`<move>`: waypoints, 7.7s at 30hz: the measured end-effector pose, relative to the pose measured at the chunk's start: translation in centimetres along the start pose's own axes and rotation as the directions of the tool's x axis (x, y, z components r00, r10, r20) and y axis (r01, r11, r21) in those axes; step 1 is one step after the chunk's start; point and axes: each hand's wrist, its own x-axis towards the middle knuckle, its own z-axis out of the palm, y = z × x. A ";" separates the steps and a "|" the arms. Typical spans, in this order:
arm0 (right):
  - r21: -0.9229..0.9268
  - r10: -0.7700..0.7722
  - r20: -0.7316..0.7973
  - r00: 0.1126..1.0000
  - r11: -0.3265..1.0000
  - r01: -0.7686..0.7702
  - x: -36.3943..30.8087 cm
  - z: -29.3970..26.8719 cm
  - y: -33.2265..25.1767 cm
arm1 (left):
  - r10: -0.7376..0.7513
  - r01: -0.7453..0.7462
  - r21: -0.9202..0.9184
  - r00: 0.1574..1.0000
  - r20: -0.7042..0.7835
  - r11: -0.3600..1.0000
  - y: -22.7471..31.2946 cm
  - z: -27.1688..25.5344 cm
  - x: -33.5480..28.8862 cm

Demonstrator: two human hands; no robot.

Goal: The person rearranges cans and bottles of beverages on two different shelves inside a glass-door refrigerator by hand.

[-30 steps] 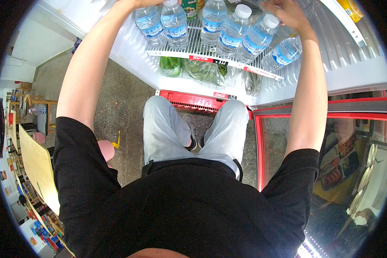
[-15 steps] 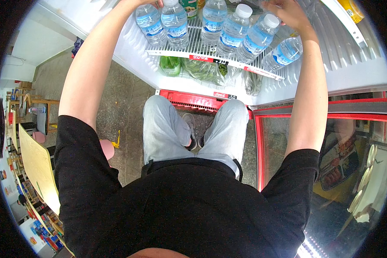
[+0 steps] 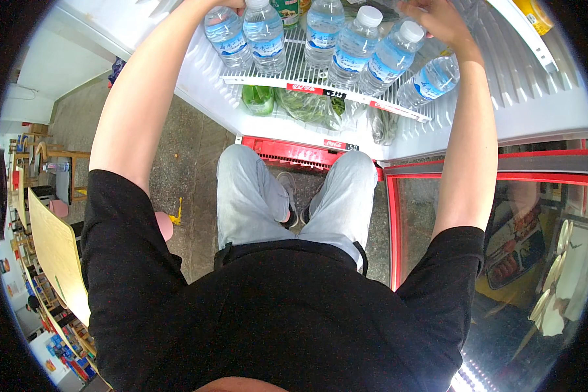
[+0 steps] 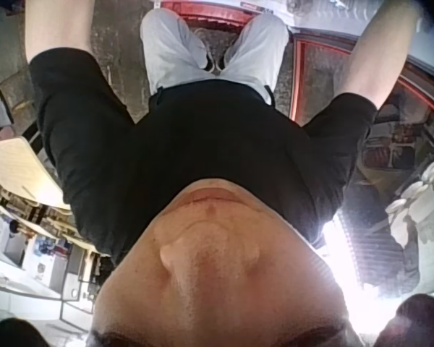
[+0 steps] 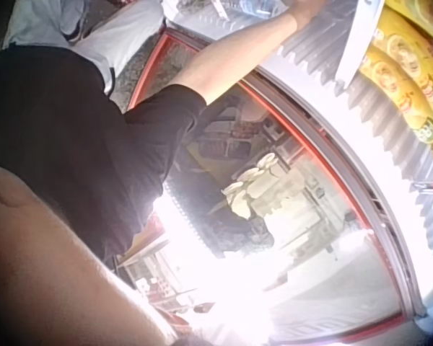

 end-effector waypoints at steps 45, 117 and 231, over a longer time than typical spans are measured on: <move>0.038 0.217 0.086 0.972 0.975 -0.221 -0.3 -0.6 -2.4 | 0.024 -0.030 0.095 0.998 0.059 0.995 0.6 0.0 -0.4; 0.042 0.182 0.055 0.982 0.982 -0.185 -0.5 -0.8 -2.5 | 0.316 -0.373 -0.422 0.927 -0.202 0.826 2.8 -3.1 -5.8; 0.056 0.251 0.081 0.965 0.965 -0.256 -1.0 -2.1 -6.4 | 0.439 -0.531 -0.468 0.847 -0.299 0.707 9.1 -3.0 -3.3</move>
